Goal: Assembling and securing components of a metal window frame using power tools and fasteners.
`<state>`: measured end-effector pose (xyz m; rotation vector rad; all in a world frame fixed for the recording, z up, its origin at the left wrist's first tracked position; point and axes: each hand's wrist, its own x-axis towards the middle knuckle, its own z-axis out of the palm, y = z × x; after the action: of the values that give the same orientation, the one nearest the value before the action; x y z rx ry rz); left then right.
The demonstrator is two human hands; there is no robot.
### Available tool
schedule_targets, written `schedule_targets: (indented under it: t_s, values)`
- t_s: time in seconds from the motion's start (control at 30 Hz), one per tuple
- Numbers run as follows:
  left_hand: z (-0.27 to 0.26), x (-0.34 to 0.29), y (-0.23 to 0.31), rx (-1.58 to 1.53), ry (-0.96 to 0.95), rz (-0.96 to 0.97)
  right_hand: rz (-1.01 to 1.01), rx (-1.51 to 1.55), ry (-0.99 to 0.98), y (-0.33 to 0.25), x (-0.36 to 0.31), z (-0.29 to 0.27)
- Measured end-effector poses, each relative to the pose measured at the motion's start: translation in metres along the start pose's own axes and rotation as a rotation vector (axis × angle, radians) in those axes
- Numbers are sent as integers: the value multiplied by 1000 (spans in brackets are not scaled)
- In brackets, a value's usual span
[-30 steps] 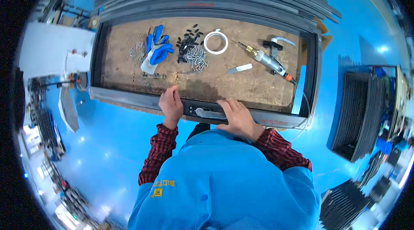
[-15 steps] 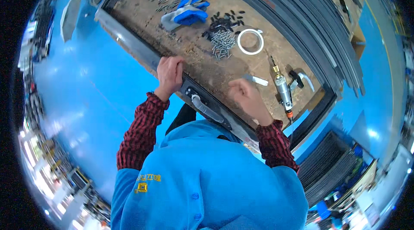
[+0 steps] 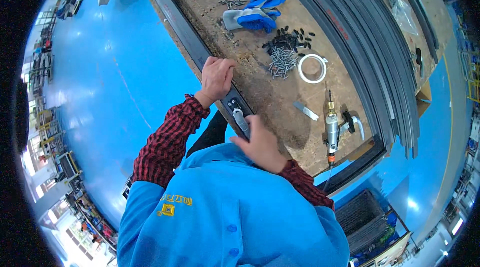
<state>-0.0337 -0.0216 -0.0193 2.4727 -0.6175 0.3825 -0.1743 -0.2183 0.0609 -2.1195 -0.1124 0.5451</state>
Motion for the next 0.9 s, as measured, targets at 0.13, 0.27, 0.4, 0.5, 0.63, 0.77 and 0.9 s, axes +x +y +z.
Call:
schedule_targets:
  t_s: [0.13,0.27,0.4,0.5,0.63,0.77,0.9]
  values:
    - [-4,7,-2,24,-11,-4,-116,-334,-30,23,8,13]
    - [-7,5,2,-6,-40,0,-969,-737,-77,32,111,-63]
    - [-6,3,3,4,-32,-8,-1373,-698,-114,14,161,-69]
    - [-4,8,1,13,-9,-13,-1254,-771,-94,23,154,-69]
    - [-2,7,3,-27,-6,38,-943,-755,5,29,118,-55]
    - [-2,4,0,-59,57,5,-183,-600,88,18,64,-29]
    - [2,6,-5,-22,109,14,414,417,192,17,-37,60]
